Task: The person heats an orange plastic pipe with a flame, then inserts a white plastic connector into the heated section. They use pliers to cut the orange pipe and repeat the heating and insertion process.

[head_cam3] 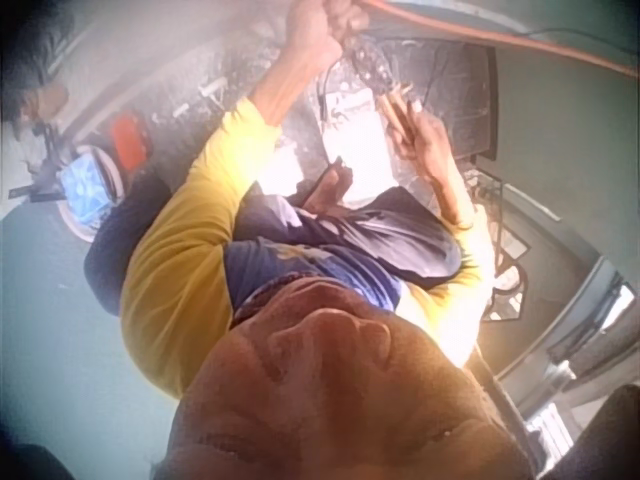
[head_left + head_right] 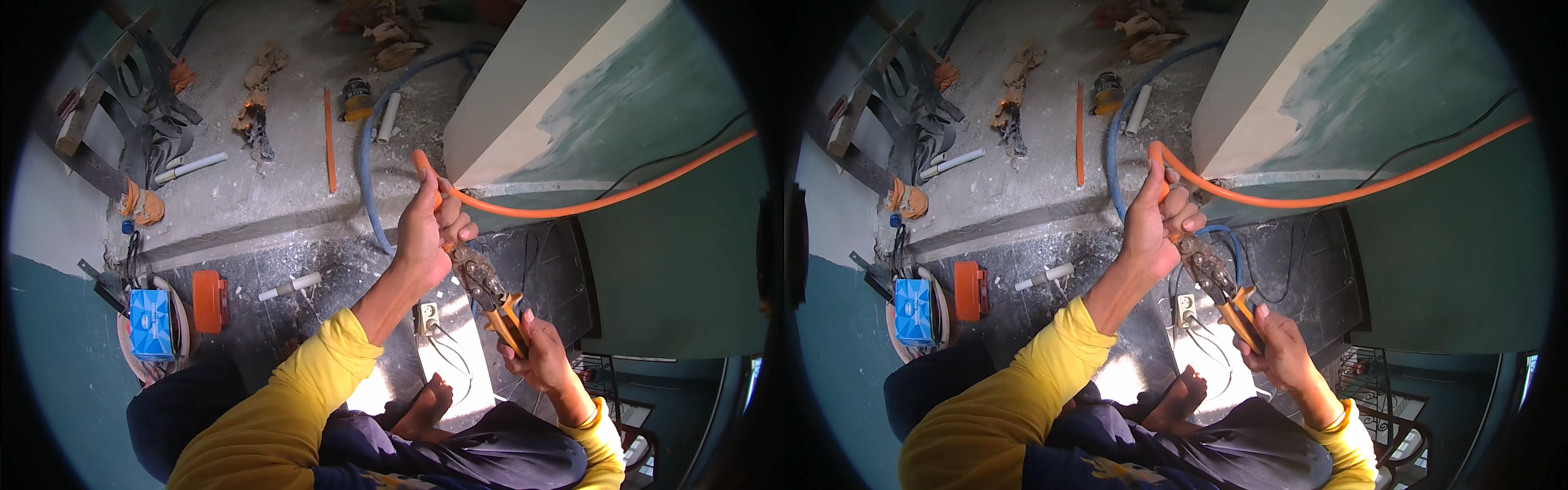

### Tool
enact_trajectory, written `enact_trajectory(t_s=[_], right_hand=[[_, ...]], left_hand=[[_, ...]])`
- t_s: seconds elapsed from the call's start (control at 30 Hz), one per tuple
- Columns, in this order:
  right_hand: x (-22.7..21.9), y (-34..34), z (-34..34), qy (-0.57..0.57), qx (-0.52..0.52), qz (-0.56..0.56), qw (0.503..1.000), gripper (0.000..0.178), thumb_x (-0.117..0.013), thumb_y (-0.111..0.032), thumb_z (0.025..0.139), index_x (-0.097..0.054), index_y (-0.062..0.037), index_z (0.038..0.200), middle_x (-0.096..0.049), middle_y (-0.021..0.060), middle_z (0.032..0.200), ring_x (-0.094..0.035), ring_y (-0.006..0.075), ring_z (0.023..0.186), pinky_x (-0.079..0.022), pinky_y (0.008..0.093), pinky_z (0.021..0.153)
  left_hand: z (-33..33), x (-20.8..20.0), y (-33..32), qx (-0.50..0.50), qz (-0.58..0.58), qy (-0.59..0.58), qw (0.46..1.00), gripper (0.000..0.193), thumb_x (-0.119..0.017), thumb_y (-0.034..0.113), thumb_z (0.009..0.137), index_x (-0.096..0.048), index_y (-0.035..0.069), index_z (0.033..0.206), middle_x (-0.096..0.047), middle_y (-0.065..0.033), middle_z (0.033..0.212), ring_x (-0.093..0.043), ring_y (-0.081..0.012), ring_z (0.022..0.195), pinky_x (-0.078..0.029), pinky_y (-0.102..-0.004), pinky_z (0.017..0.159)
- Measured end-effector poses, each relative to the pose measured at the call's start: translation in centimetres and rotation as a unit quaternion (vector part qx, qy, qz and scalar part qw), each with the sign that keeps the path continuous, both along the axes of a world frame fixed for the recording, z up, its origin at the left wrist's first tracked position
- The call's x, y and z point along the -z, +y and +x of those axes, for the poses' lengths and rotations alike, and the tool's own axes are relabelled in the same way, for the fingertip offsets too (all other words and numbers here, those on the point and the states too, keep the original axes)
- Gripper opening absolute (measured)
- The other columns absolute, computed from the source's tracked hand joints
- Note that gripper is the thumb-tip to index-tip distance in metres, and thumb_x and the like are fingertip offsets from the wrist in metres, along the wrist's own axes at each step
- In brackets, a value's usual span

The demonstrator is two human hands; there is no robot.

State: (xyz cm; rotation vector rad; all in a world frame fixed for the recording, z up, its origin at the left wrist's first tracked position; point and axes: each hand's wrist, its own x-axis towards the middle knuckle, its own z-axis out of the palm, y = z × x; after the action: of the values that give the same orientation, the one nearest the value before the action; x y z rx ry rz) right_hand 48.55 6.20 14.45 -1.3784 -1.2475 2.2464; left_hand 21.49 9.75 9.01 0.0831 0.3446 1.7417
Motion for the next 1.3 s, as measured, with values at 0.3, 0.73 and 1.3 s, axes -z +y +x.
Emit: enact_trajectory(t_s=[0.3,0.73,1.3], right_hand=[[0.9,-0.6,0.1,-0.124,-0.066,0.175,0.975,0.039,-0.078,-0.018,0.104,-0.061,-0.0031,0.136,-0.057,0.0034,0.076,-0.051,0.0138,0.053,-0.038,0.031,0.049],[-0.2,-0.4,-0.3,0.042,-0.042,-0.124,0.991,0.055,-0.069,-0.039,0.11,-0.056,0.0,0.147,-0.045,-0.0032,0.078,-0.028,0.0046,0.056,-0.026,0.0239,0.051],[1.6,0.6,1.1,-0.089,-0.106,0.328,0.934,0.047,-0.074,-0.027,0.105,-0.058,-0.0009,0.141,-0.058,0.004,0.084,-0.051,0.0144,0.058,-0.04,0.0292,0.054]], left_hand=[[0.3,0.6,0.3,0.014,-0.013,-0.011,1.0,0.039,-0.055,0.054,0.114,-0.054,0.016,0.103,-0.02,0.0077,0.061,-0.022,-0.0076,0.05,-0.042,-0.0291,0.066],[-0.3,0.5,0.6,0.066,0.045,0.006,0.997,0.047,-0.05,0.059,0.115,-0.052,0.012,0.109,-0.021,0.0072,0.059,-0.022,-0.0102,0.05,-0.042,-0.0325,0.065],[-0.3,1.8,0.3,0.086,0.07,-0.001,0.994,0.053,-0.049,0.064,0.113,-0.059,0.012,0.108,-0.019,0.0074,0.057,-0.021,-0.0097,0.05,-0.04,-0.0317,0.066]])
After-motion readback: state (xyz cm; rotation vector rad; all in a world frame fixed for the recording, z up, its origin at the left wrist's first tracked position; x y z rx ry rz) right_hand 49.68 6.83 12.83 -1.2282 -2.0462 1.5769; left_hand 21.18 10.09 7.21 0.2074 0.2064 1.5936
